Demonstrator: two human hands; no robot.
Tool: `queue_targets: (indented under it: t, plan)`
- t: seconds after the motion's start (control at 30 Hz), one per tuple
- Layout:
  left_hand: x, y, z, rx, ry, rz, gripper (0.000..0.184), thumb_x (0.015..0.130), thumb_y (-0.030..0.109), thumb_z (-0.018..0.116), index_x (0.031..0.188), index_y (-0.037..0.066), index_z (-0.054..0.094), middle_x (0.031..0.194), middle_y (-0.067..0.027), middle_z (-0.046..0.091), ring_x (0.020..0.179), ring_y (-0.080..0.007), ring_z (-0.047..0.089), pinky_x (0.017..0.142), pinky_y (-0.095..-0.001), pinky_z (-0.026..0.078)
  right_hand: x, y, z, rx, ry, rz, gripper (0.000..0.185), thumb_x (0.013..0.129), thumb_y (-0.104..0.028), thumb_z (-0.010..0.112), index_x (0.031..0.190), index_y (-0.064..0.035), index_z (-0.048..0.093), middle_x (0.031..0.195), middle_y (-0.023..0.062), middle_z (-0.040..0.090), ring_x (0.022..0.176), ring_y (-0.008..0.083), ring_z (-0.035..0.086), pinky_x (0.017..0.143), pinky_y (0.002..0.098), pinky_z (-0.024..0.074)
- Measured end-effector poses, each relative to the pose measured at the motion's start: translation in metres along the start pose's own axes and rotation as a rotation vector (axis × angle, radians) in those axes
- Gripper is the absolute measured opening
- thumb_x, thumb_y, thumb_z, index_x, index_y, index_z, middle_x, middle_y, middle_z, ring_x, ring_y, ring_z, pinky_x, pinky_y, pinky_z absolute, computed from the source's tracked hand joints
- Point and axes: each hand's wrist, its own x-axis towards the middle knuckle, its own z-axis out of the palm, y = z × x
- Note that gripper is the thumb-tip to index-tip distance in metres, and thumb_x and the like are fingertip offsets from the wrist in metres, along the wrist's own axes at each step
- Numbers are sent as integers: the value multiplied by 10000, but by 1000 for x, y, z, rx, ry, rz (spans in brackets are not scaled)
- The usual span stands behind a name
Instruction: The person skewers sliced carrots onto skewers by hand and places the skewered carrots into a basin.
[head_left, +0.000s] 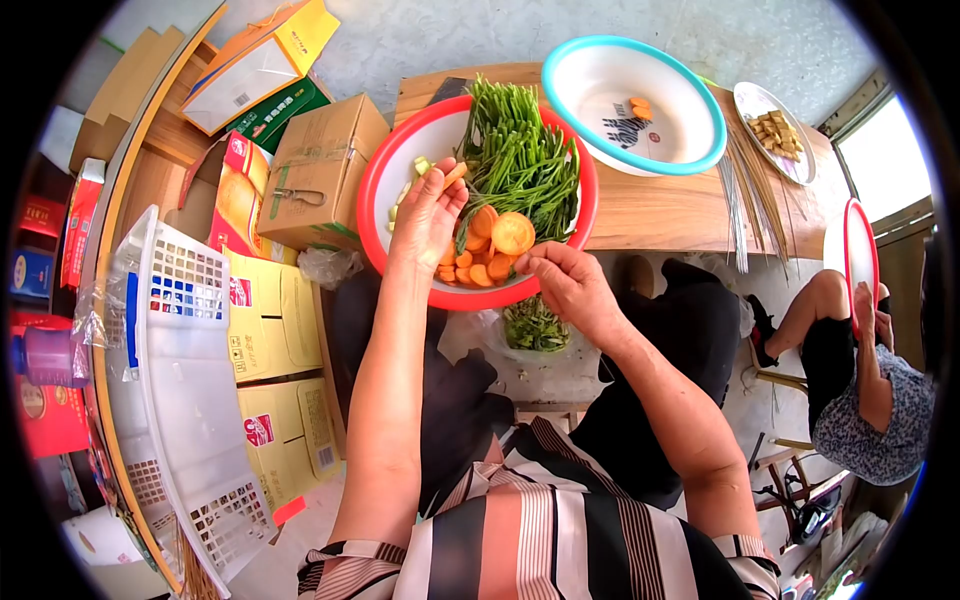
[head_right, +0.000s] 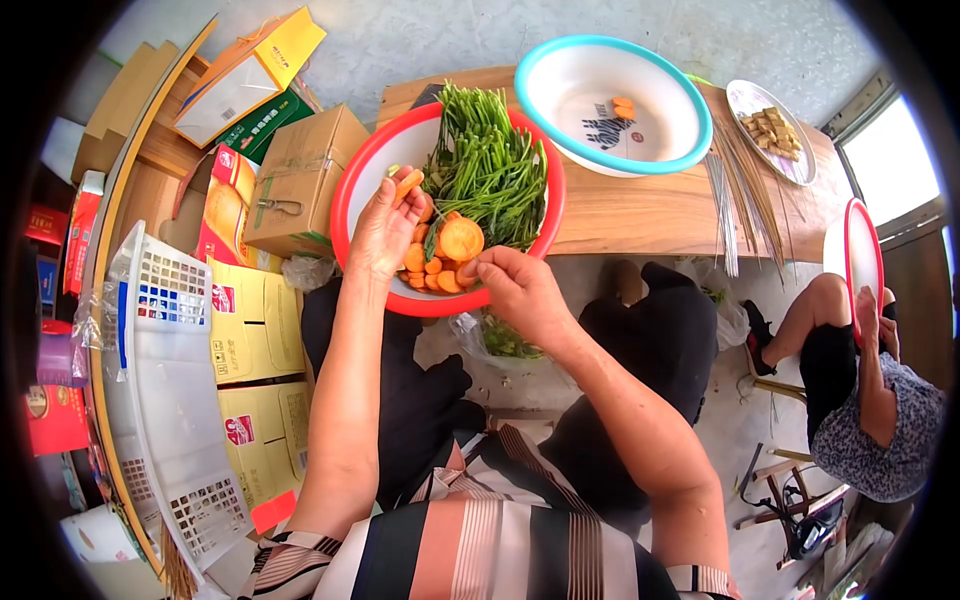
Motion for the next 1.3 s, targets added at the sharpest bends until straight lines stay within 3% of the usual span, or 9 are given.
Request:
queue_targets:
  t: [0.13,0.2,0.33,0.43,0.53,0.63,0.83,1.3]
  plan:
    - [-2,3,0,82,-23,-13,436,827,281,711,1140,6,581,1087,-96,599,926,-147,565,856,-286,476,-2,-9,-4,61,-19,17,189,955,-135,481,934,-22,631,643,-48,505,527,23,412,486,193,345]
    - [-3,4,3,88,-24,-18,436,826,282,712,1139,9,582,1091,-97,597,919,-145,565,852,-284,475,0,-4,-3,16,-26,-10,193,974,-159,460,960,-30,603,523,-76,385,430,9,326,410,175,247]
    - [-3,4,4,94,-36,-27,464,829,305,705,1160,12,566,1113,-101,587,957,-156,565,876,-292,472,3,3,-3,-63,-17,-52,199,975,-163,460,962,-28,605,520,-78,383,428,9,326,410,174,247]
    - [-6,3,7,40,-3,-50,527,843,349,679,1204,-3,525,1134,-120,570,1021,-189,557,911,-317,470,3,4,-2,-72,-27,-63,197,976,-161,459,963,-30,606,529,-80,386,433,9,327,413,174,249]
    - [-7,1,13,-3,-15,-27,569,889,391,605,1242,-34,472,1162,-152,552,1070,-225,544,938,-340,465,3,8,0,-41,-32,-64,179,946,-110,479,958,-3,622,781,-12,581,642,38,467,589,203,412]
    - [-6,-5,15,-122,29,-64,566,944,400,509,1257,-66,436,1180,-183,540,1058,-242,544,928,-345,467,2,8,2,-57,-43,-60,172,941,-108,482,949,-3,619,800,-6,587,662,47,476,609,214,424]
    - [1,-14,0,-232,77,-50,528,1004,373,353,1256,-87,416,1178,-218,532,1014,-244,545,902,-336,466,0,5,6,-86,-29,7,166,935,-120,493,944,-4,612,763,-12,568,659,47,473,602,214,419]
    - [2,-16,1,-318,104,-53,445,1009,349,345,1245,-24,403,1113,-210,549,956,-255,563,851,-348,486,4,11,13,-90,-18,28,174,932,-138,496,935,-11,615,644,-35,497,546,40,419,501,219,362]
